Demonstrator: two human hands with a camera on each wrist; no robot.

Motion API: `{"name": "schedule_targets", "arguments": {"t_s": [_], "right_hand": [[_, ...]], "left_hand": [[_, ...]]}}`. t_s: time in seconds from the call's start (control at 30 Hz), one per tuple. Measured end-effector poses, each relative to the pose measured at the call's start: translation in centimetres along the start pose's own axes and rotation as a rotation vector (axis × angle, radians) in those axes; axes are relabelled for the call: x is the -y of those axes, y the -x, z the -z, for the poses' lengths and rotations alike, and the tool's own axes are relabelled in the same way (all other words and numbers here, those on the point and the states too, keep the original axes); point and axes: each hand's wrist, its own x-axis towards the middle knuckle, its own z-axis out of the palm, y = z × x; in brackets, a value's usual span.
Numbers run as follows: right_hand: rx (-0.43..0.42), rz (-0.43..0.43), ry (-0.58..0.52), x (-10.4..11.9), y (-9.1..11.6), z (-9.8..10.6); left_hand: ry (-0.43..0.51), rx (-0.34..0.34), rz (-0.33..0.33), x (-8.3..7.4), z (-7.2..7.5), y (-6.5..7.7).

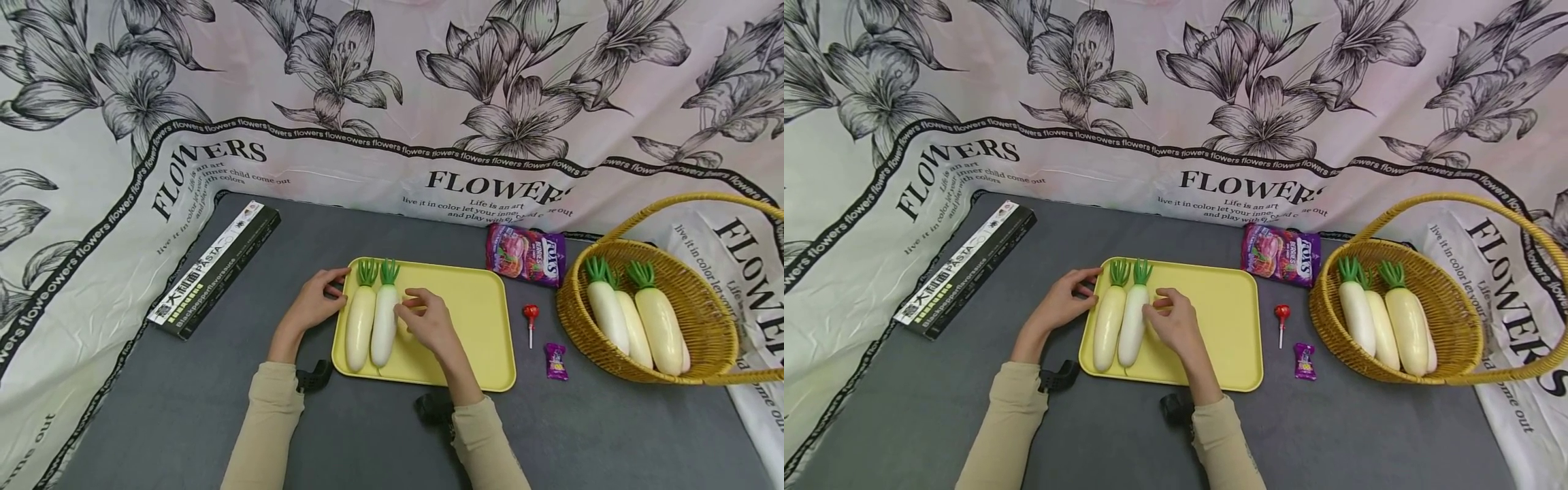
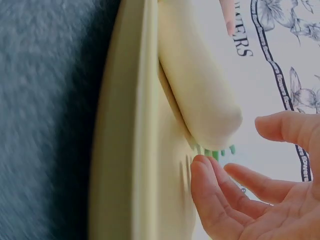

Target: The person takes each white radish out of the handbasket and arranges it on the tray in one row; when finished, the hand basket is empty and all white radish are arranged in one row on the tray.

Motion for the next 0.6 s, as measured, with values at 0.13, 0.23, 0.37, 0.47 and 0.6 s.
{"name": "schedule_targets", "arguments": {"t_s": [0.13,0.23,0.37,0.47,0.6], "right_hand": [[-0.021,0.005,-0.009,-0.1,-0.1,0.7],[-0.036,0.002,-0.032,-0.2,-0.1,1.3],[-0.065,-0.012,-0.039,0.0,-0.2,2.5],[-0.088,-0.011,-0.022,0.2,-0.3,3.9],[-0.124,-0.003,0.010,0.4,-0.3,6.2]], "left_hand": [[0.011,0.004,-0.008,-0.1,0.0,-0.1],[0.013,0.002,-0.009,-0.1,0.1,-0.1],[0.012,0.006,-0.001,-0.2,0.2,0.0],[0.019,0.009,0.001,-0.2,0.1,0.0],[0.024,0.008,0.004,-0.3,-0.2,0.0]]}}
